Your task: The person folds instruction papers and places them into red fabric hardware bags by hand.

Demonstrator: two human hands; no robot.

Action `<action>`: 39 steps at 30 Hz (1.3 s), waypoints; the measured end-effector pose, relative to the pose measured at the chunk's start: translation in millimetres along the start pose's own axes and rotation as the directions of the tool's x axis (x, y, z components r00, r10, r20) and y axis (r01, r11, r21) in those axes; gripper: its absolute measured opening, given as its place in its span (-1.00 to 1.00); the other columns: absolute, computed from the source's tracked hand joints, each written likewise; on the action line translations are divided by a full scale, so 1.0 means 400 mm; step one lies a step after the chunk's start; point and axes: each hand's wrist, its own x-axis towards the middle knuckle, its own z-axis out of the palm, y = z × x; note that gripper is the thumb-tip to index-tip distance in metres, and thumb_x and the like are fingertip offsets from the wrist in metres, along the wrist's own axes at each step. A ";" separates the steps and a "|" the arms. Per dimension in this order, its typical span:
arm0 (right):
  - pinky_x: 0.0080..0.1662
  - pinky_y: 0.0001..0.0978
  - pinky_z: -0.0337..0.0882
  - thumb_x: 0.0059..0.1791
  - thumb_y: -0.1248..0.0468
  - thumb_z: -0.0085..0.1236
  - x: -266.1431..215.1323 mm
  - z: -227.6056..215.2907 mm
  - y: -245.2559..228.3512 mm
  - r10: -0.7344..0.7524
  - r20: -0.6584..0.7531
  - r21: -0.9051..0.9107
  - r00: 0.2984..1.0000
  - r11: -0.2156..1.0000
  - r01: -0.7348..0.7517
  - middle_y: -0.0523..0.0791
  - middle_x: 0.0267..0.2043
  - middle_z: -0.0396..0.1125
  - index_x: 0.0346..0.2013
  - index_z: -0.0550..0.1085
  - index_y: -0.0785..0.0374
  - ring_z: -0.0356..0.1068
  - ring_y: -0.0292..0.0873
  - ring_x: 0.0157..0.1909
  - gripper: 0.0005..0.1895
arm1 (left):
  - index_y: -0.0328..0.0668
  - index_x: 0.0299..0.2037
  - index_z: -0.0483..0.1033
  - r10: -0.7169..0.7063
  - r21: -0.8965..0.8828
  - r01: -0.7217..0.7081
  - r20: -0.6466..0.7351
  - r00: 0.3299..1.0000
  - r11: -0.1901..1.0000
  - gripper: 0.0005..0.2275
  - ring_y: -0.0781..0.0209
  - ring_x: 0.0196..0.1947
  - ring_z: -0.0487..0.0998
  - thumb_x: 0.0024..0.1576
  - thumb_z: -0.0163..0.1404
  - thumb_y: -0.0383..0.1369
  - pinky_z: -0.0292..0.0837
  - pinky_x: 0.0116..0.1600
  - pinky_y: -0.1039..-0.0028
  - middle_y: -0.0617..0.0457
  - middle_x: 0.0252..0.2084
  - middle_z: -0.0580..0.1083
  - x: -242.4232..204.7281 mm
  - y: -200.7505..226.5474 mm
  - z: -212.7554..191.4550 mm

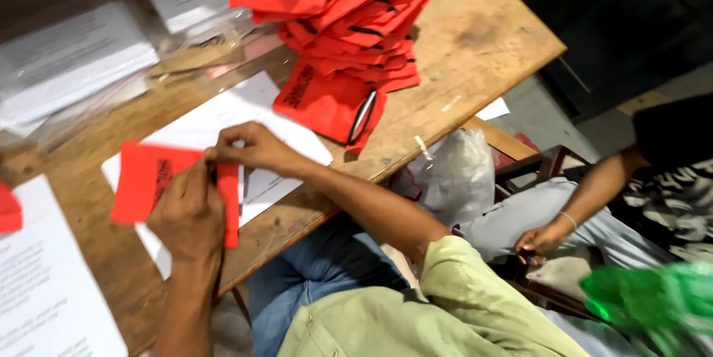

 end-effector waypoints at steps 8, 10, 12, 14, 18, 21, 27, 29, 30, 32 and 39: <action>-0.20 -0.49 0.33 0.14 0.13 0.04 0.082 -0.069 0.254 -0.184 -0.289 0.089 0.939 0.972 0.217 -0.25 -0.27 0.31 -0.14 0.49 0.30 0.22 -0.38 -0.23 -0.74 | -0.02 -0.15 0.60 0.097 0.152 -0.126 0.184 0.978 0.980 -0.84 0.16 -0.23 0.55 0.07 0.10 -0.45 0.45 -0.16 0.34 0.14 -0.16 0.54 -0.064 -0.002 -0.100; -0.14 -0.47 0.35 0.12 0.22 0.06 0.081 -0.094 0.356 -0.183 -0.300 0.213 0.936 0.944 0.253 -0.21 -0.13 0.36 -0.01 0.47 0.34 0.29 -0.33 -0.15 -0.75 | 0.01 -0.14 0.60 0.045 0.142 -0.084 0.254 0.966 0.986 -0.82 0.16 -0.19 0.55 0.06 0.08 -0.45 0.46 -0.12 0.32 0.15 -0.14 0.53 -0.108 -0.002 -0.152; 0.23 -0.55 0.39 0.10 0.09 -0.14 0.111 -0.131 0.391 -0.164 -0.378 0.434 0.911 0.838 0.331 -0.23 0.11 0.46 0.06 0.44 0.18 0.43 -0.35 0.17 -0.65 | -0.03 -0.24 0.56 0.044 0.191 -0.098 0.268 0.962 0.977 -0.87 0.14 -0.25 0.55 0.00 0.12 -0.36 0.43 -0.21 0.31 0.11 -0.24 0.52 -0.134 -0.013 -0.177; -0.07 -0.41 0.25 0.16 0.11 -0.01 0.035 -0.069 0.155 -0.152 -0.322 0.051 0.934 0.983 0.178 -0.15 -0.22 0.29 -0.23 0.38 0.27 0.25 -0.32 -0.13 -0.73 | -0.08 -0.15 0.58 -0.071 0.076 0.057 0.200 0.977 0.995 -0.86 0.10 -0.19 0.56 0.09 0.14 -0.41 0.46 -0.12 0.28 0.09 -0.17 0.53 -0.140 -0.021 -0.178; -0.42 -0.26 0.19 0.12 0.18 0.24 -0.009 -0.017 -0.026 -0.395 -0.175 -0.613 0.902 0.761 0.214 -0.04 -0.52 0.31 -0.52 0.40 0.41 0.21 -0.18 -0.54 -0.56 | -0.25 -0.03 0.59 -0.193 -0.263 0.205 0.071 0.979 0.943 -0.70 -0.06 -0.09 0.55 0.13 0.25 -0.26 0.50 -0.02 0.19 -0.06 -0.10 0.54 -0.042 0.005 -0.127; -0.37 -0.34 0.33 0.10 0.23 0.29 -0.029 -0.011 -0.074 -0.505 -0.186 -0.646 0.843 0.709 0.282 -0.06 -0.39 0.40 -0.39 0.50 0.38 0.36 -0.19 -0.46 -0.71 | -0.28 -0.08 0.61 -0.220 -0.251 0.237 0.092 0.971 0.939 -0.71 -0.09 -0.16 0.56 0.06 0.23 -0.29 0.50 -0.11 0.18 -0.08 -0.20 0.53 -0.017 0.020 -0.063; -0.23 -0.56 0.29 0.18 0.45 0.15 -0.120 -0.031 -0.122 -0.344 -0.543 -0.261 0.766 0.936 0.236 -0.22 -0.18 0.26 0.00 0.41 0.31 0.26 -0.38 -0.23 -0.88 | -0.18 -0.25 0.62 -0.330 -0.330 0.383 0.207 0.921 0.863 -0.92 -0.03 -0.39 0.58 0.10 0.14 -0.40 0.49 -0.29 0.19 -0.02 -0.37 0.51 -0.024 0.007 -0.018; -0.22 -0.57 0.31 0.16 0.47 0.16 -0.199 0.000 -0.161 -0.321 -0.526 -0.276 0.788 0.940 0.199 -0.22 -0.16 0.25 0.00 0.41 0.30 0.27 -0.39 -0.21 -0.86 | -0.19 -0.28 0.61 -0.365 -0.339 0.423 0.223 0.904 0.840 -0.93 -0.01 -0.40 0.58 0.10 0.14 -0.40 0.49 -0.30 0.21 0.00 -0.39 0.52 -0.022 -0.002 -0.018; -0.20 -0.59 0.32 0.14 0.48 0.18 -0.245 0.012 -0.180 -0.299 -0.526 -0.303 0.796 0.941 0.153 -0.22 -0.13 0.24 -0.01 0.41 0.30 0.29 -0.40 -0.20 -0.84 | -0.20 -0.30 0.60 -0.381 -0.365 0.450 0.249 0.891 0.815 -0.94 0.02 -0.42 0.59 0.10 0.15 -0.40 0.49 -0.32 0.24 0.01 -0.41 0.53 -0.023 -0.002 -0.016; -0.15 -0.58 0.32 0.13 0.49 0.18 -0.309 0.021 -0.193 -0.349 -0.428 -0.470 0.833 0.874 0.124 -0.20 -0.15 0.25 -0.02 0.45 0.31 0.29 -0.37 -0.18 -0.84 | -0.20 -0.29 0.60 -0.420 -0.391 0.507 0.289 0.860 0.768 -0.93 0.08 -0.43 0.60 0.09 0.15 -0.40 0.50 -0.33 0.29 0.02 -0.41 0.54 -0.016 -0.004 -0.021; -0.09 -0.60 0.45 0.02 0.53 0.13 -0.354 -0.017 -0.147 0.150 -0.458 0.072 0.876 0.989 -0.132 -0.13 -0.05 0.42 0.10 0.49 0.42 0.41 -0.37 -0.14 -0.66 | -0.26 -0.16 0.62 -0.467 -0.529 0.620 0.409 0.784 0.579 -0.84 0.28 -0.48 0.61 0.08 0.15 -0.41 0.53 -0.35 0.47 0.04 -0.39 0.59 -0.011 0.003 -0.017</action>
